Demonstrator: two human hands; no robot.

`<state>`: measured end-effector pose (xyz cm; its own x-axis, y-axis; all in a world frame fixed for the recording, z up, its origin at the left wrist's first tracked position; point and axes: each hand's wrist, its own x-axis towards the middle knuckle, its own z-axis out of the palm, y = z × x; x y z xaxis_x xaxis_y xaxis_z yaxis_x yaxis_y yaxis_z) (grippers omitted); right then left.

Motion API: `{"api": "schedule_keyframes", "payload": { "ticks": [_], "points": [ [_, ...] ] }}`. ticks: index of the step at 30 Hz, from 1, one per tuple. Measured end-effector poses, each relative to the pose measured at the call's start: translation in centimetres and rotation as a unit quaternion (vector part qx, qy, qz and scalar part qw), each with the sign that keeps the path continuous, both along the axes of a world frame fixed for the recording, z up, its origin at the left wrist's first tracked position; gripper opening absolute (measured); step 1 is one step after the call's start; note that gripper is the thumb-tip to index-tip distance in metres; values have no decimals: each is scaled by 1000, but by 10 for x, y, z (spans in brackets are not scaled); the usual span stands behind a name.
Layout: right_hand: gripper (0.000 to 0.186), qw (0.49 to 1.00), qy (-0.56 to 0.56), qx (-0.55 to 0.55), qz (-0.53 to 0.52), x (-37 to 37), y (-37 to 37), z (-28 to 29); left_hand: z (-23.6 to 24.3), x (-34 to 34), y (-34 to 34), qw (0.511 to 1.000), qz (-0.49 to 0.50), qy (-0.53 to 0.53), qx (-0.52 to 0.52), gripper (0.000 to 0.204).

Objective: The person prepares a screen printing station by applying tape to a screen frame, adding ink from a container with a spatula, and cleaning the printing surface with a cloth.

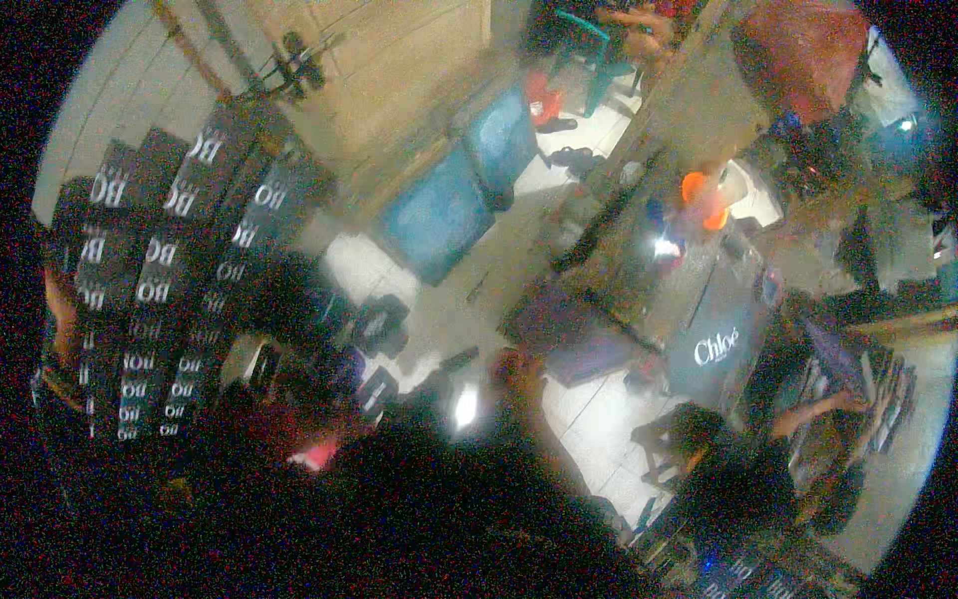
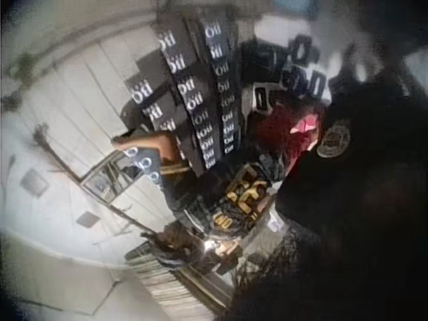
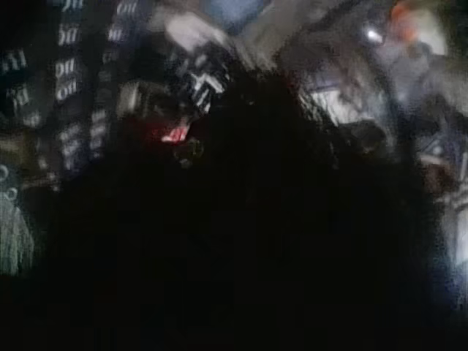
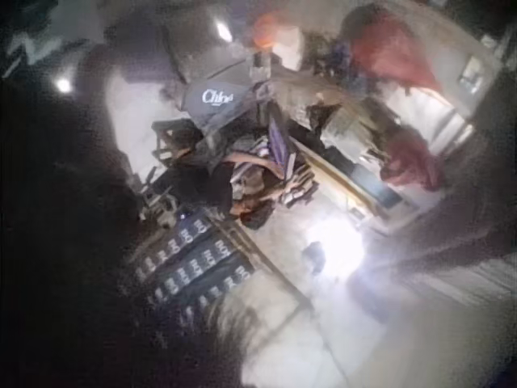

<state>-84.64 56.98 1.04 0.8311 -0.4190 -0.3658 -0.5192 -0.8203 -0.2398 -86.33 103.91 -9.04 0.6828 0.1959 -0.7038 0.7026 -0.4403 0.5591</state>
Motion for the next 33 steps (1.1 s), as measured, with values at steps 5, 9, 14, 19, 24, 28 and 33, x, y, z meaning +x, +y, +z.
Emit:
{"api": "schedule_keyframes", "payload": {
  "ticks": [5, 9, 14, 19, 24, 28, 33],
  "points": [
    [110, 996, -83, 24, 36, 133, -82, 19, -16, 89, -62, 998, -3, 54, 15, 49],
    [112, 986, -163, -8, 9, 235, -143, -2, -33, 208, -122, 998, -34, 56, 19, 48],
    [119, 997, -54, 19, -57, 350, -238, 8, -34, 399, -204, 990, -131, -17, 37, 46],
    [123, 992, -87, 22, -84, 462, -325, 22, 15, 590, -306, 943, -255, -198, 82, 45],
    [115, 951, -270, -116, -93, 562, -412, 2, 92, 709, -454, 969, -33, -165, -180, 34],
    [109, 985, -104, -3, -138, 647, -508, -9, 142, 752, -578, 964, -72, -223, -129, 36],
    [108, 970, -90, 44, -220, 726, -594, -9, 189, 815, -707, 989, -99, -106, 30, 44]
  ]
}}
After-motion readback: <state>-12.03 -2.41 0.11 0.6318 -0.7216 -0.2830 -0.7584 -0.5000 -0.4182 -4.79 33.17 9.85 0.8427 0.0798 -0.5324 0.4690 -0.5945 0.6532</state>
